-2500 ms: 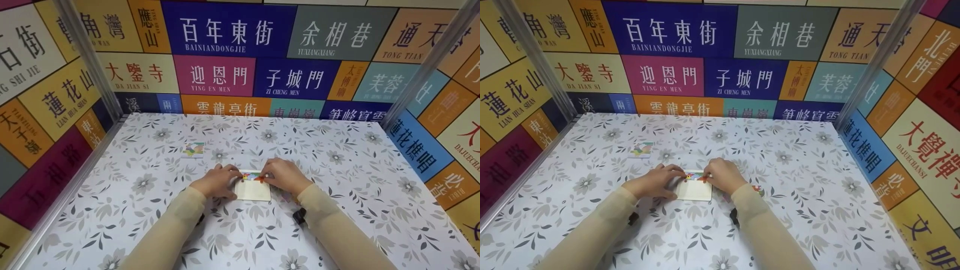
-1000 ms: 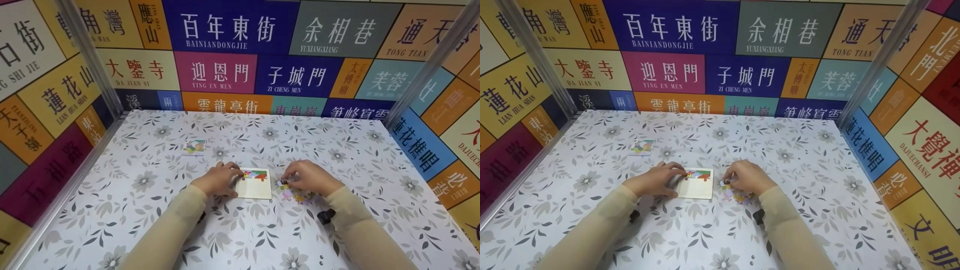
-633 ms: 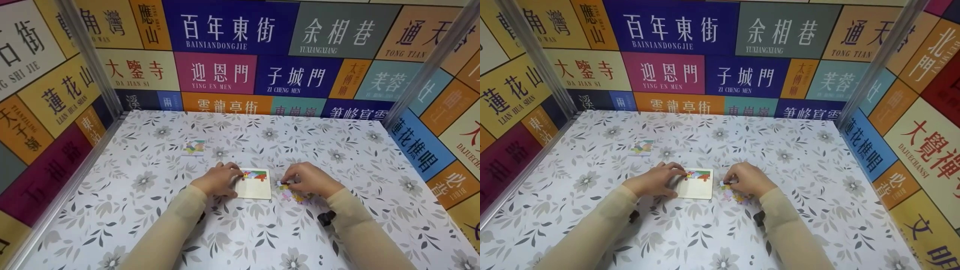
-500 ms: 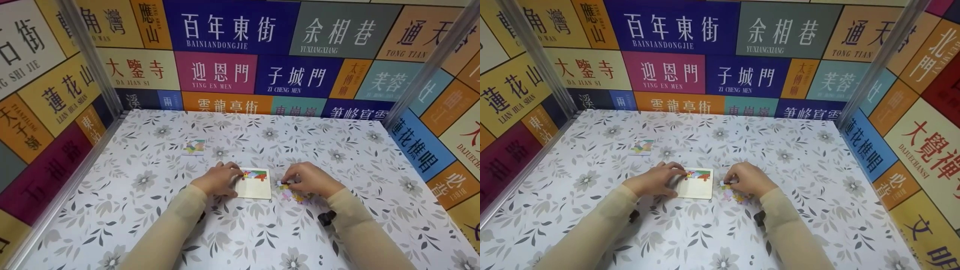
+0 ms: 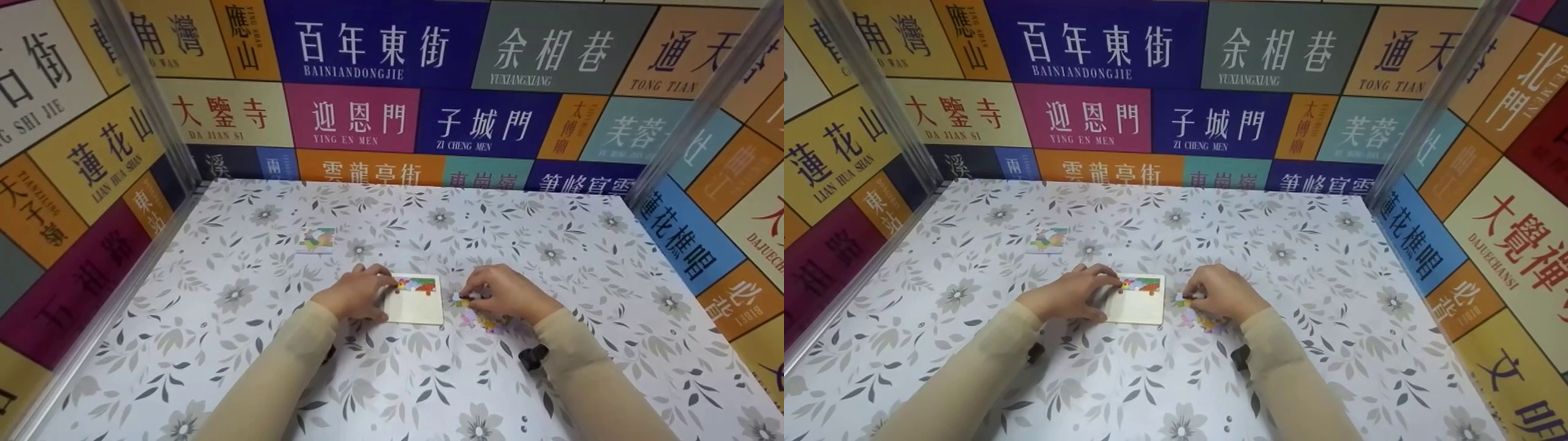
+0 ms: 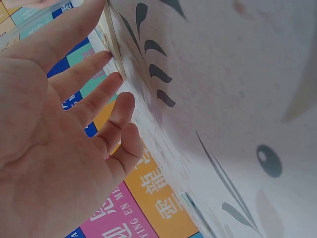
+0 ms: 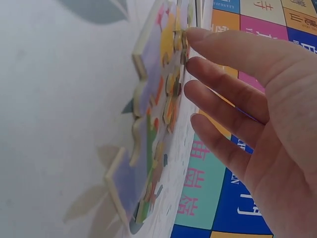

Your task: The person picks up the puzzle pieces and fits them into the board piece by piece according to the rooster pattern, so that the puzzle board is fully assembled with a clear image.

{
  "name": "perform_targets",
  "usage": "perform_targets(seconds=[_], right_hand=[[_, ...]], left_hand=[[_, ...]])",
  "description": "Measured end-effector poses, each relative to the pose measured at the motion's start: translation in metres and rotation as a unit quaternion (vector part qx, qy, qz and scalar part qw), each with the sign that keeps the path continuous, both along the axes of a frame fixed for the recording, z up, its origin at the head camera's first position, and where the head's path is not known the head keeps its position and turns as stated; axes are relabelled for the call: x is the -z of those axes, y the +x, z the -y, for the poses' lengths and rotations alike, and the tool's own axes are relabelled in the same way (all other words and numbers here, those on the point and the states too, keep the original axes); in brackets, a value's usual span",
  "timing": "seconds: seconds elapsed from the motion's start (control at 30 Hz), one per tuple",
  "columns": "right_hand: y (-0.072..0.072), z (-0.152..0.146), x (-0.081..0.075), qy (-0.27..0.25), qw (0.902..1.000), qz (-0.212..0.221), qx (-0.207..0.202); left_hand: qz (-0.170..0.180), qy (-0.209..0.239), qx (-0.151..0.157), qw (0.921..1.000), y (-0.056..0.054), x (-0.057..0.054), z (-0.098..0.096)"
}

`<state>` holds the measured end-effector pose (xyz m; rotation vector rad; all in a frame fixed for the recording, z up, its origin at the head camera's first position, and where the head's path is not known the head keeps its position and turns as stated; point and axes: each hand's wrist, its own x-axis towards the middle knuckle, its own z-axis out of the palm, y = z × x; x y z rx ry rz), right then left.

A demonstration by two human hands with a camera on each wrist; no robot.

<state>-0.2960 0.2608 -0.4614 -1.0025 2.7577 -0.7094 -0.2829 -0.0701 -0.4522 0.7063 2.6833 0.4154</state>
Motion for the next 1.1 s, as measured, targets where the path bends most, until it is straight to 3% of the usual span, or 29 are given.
perform_targets(seconds=[0.3, 0.53, 0.8, 1.1], right_hand=[[-0.001, -0.002, 0.003, 0.005, 0.9989, -0.046, -0.004], [0.002, -0.002, 0.003, 0.002, 0.9976, -0.066, 0.022], [0.004, 0.004, 0.000, 0.009, 0.9965, -0.065, 0.052], [0.006, 0.011, 0.002, -0.001, 0.9960, -0.074, 0.050]], left_hand=[[-0.010, 0.002, 0.003, 0.9999, 0.002, -0.001, 0.000], [-0.011, -0.004, -0.001, 0.9999, 0.002, -0.001, -0.001], [-0.003, 0.002, -0.004, 1.0000, 0.000, -0.002, -0.001], [0.002, 0.013, -0.011, 0.9999, 0.001, -0.002, 0.000]])
